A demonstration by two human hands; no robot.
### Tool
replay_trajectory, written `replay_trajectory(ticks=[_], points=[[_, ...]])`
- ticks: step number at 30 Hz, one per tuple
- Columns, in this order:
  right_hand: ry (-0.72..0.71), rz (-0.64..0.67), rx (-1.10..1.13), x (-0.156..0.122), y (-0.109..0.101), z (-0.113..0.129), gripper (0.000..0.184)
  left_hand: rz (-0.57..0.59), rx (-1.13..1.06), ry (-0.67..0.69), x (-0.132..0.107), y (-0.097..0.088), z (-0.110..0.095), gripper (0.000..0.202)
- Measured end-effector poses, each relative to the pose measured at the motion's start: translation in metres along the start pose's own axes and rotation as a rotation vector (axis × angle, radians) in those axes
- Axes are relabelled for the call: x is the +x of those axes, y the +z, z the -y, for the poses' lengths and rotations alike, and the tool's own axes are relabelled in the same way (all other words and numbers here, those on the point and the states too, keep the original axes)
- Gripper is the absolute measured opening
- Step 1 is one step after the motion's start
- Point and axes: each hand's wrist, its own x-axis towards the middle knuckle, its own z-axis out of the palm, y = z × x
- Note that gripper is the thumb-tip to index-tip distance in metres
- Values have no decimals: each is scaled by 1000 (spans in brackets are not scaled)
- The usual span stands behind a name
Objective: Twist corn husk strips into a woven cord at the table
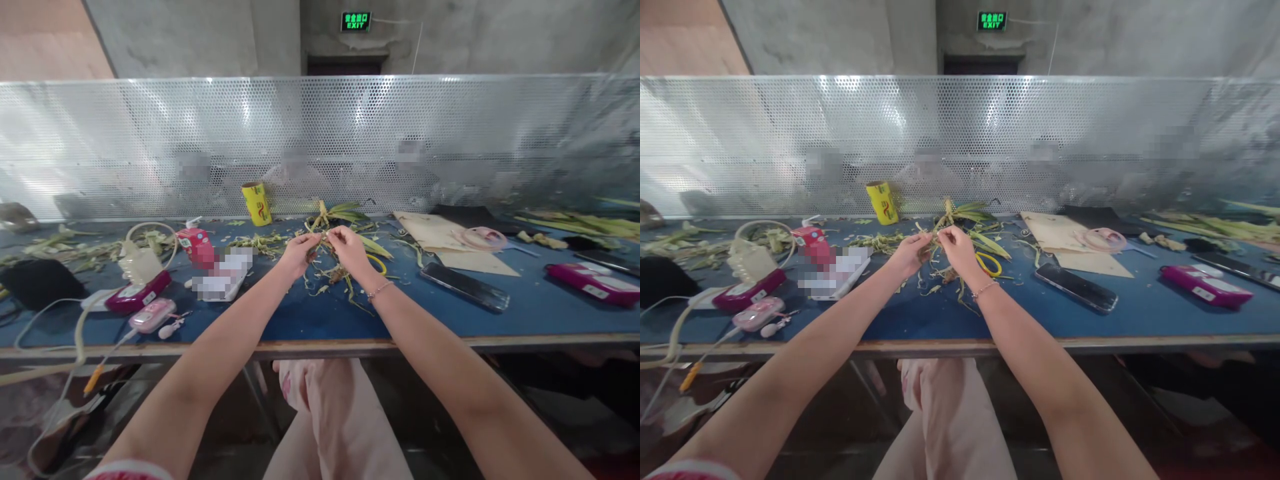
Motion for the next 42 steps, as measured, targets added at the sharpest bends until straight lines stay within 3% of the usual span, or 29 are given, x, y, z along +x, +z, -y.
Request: replay_trajectory(ticks=[5, 14, 26, 36, 42], points=[[-49, -18, -13, 2, -1, -4, 18, -4, -18, 17, 2, 2, 1, 13], [17, -46, 64, 2, -1, -7, 16, 13, -96, 11, -1, 8, 2, 21], [-15, -25, 19, 1, -2, -1, 14, -26, -76, -69, -1, 5, 0, 4], [-8, -8, -26, -1, -2, 3, 10, -45, -102, -117, 1, 4, -3, 5], [-127, -75, -63, -1, -3, 4, 10, 51, -35, -11, 2, 2, 1, 7]])
